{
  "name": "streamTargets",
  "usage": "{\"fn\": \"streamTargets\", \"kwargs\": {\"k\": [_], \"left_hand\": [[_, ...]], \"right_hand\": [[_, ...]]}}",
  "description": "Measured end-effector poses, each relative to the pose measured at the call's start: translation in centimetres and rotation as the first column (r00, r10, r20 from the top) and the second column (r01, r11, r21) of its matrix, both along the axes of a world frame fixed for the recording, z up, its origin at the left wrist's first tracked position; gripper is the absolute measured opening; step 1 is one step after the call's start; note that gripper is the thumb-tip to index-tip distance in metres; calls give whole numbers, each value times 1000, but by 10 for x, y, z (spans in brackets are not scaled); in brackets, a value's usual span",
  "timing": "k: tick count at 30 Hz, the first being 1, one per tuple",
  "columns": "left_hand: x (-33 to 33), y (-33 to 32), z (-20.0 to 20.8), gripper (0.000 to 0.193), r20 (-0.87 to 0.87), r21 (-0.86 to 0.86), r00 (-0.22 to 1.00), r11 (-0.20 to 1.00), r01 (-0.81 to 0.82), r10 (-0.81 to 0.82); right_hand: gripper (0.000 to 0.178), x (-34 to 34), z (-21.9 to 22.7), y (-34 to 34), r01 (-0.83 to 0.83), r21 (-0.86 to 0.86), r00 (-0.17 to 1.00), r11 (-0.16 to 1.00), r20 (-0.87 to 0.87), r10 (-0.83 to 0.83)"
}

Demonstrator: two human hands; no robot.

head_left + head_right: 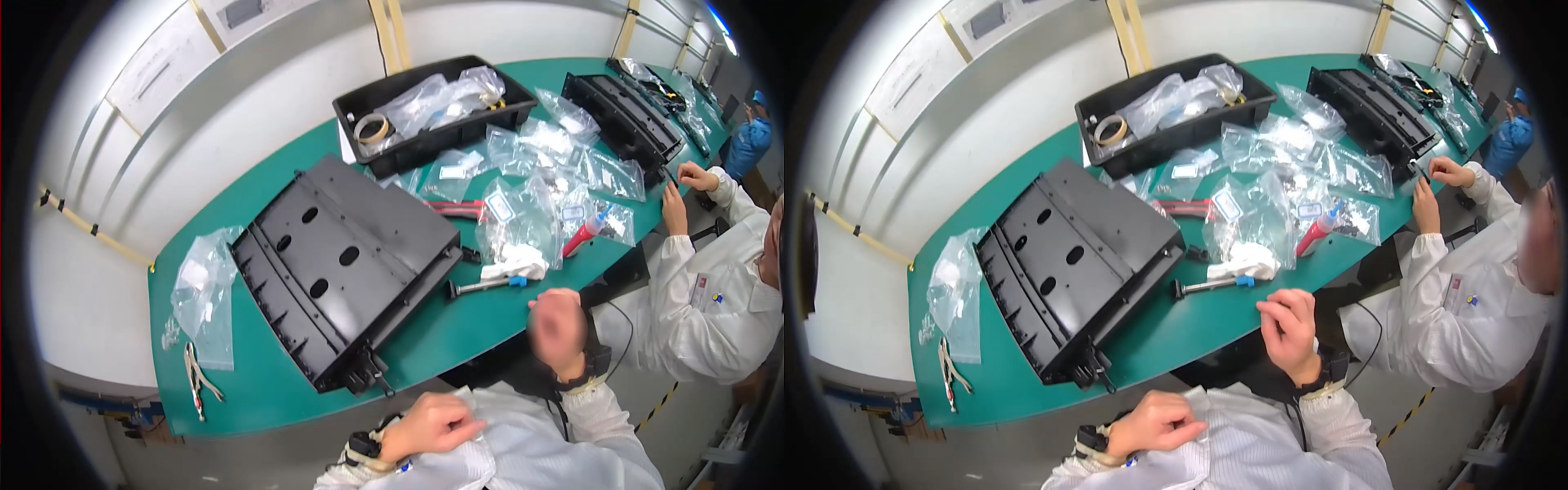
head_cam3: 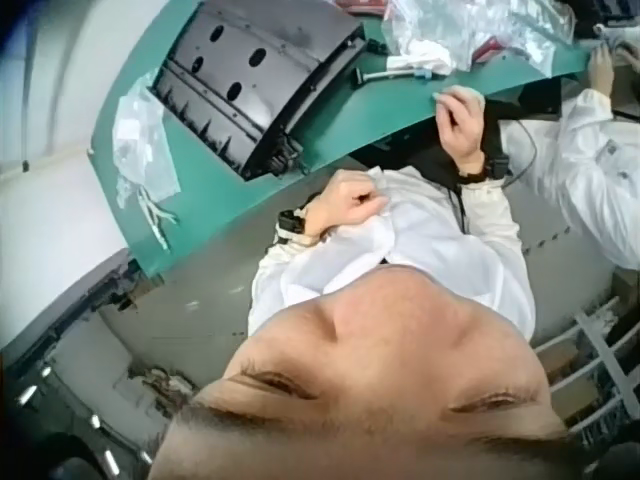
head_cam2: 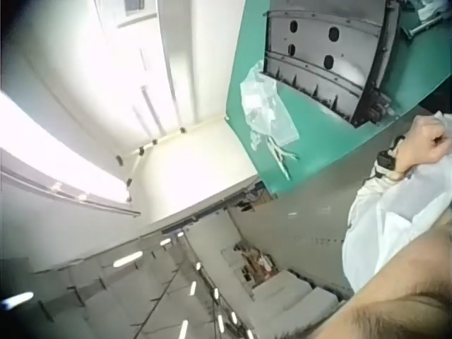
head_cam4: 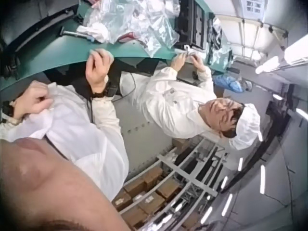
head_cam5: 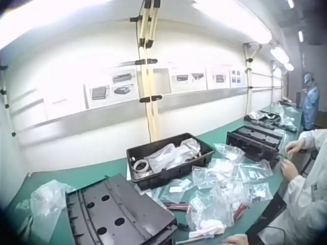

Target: Assembling a large black plastic chassis using hand tools, screws, and adhesive.

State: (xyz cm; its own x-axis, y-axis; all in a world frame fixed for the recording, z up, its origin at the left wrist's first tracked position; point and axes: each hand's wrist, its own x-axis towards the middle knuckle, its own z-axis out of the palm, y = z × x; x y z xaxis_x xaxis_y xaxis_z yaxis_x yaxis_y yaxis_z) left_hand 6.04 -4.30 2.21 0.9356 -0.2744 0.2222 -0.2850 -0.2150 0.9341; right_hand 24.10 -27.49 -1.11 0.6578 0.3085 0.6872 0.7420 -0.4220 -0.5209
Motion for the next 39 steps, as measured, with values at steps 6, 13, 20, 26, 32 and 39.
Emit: {"fn": "streamTargets", "kwargs": {"k": [6,13,20,26,32,39], "left_hand": [[26,-2,10,52,-149,-374,961,913,162,-231],[34,-15,-8,56,-269,-947,751,310,-91,-603],[28,-33,1,96,-203,-959,643,18,-282,-738],[29,-32,-2,92,-199,-948,655,-25,-316,-729],[30,-29,-15,96,-231,-938,637,-7,-347,-735],[25,-34,-37,84,-168,-955,705,-62,-289,-689]], "right_hand": [[20,3,4,-5,48,-42,999,998,4,-48],[17,-1,-5,2,27,-19,999,999,-39,-27],[18,-5,-9,-4,3,-25,1000,1000,-5,-3],[18,-5,-10,-5,4,-6,1000,1000,7,-4],[17,-4,-10,-9,13,-27,1000,1000,17,-12],[17,-4,-10,-8,16,-21,1000,1000,20,-15]]}}
